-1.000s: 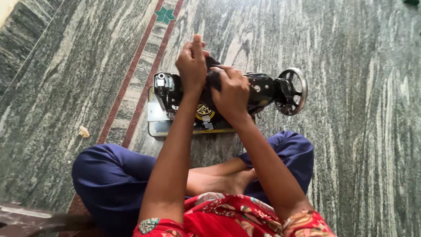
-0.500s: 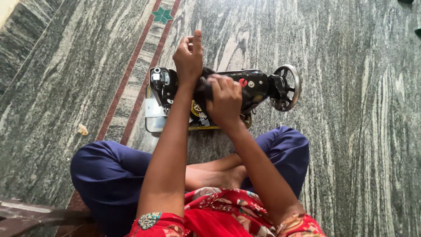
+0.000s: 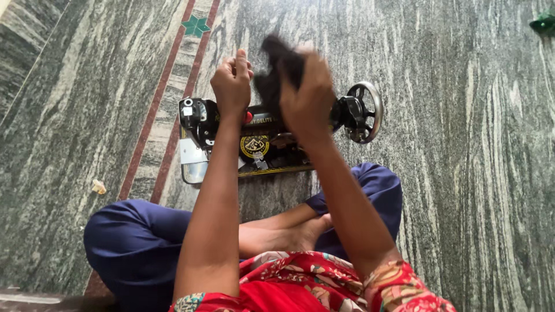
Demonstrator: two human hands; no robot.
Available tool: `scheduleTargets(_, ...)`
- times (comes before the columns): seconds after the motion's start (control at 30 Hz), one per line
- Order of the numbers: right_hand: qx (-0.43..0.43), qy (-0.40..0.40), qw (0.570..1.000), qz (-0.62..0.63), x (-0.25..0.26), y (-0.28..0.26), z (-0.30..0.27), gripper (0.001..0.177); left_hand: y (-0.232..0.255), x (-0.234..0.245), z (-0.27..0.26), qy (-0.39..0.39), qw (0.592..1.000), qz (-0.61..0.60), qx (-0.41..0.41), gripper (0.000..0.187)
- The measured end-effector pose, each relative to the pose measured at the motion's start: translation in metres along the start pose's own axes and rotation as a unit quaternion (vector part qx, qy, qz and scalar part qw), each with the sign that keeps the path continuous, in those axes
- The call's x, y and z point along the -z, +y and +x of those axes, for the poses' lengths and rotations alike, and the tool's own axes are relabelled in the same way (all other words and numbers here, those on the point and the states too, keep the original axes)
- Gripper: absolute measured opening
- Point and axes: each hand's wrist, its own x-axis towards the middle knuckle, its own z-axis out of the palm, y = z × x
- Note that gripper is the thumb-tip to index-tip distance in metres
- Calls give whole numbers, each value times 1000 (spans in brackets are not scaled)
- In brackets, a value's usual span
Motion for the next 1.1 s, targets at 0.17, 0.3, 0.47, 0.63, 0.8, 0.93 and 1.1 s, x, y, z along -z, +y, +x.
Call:
scheduleTargets(0.17,-55,-188,952,-234,32,47,67,46,4,3,0,-16,999,38,-20,41)
scheduleTargets(0.3,-196,-525,800,-213,21,79,55,66,0,0,4,-16,998,49,-39,36)
scheduleTargets(0.47,-239,-481,836,-114,11,119,55,54,-4,0,4,-15,999,11,-39,31)
scheduleTargets(0.63,-244,-486,831,-118,-4,127,67,58,-3,-1,2,-20,999,5,-35,32)
scheduleTargets(0.8,-200,-438,860,-168,13,111,34,48,-4,0,1,-19,999,-6,-44,32)
scheduleTargets(0.93,7,-205,957,-205,39,97,-21,40,-7,-2,-1,-17,998,-45,-50,31)
scheduleTargets(1.1,30,-156,946,-283,37,93,-31,41,-8,-2,-1,-19,996,-72,-56,30)
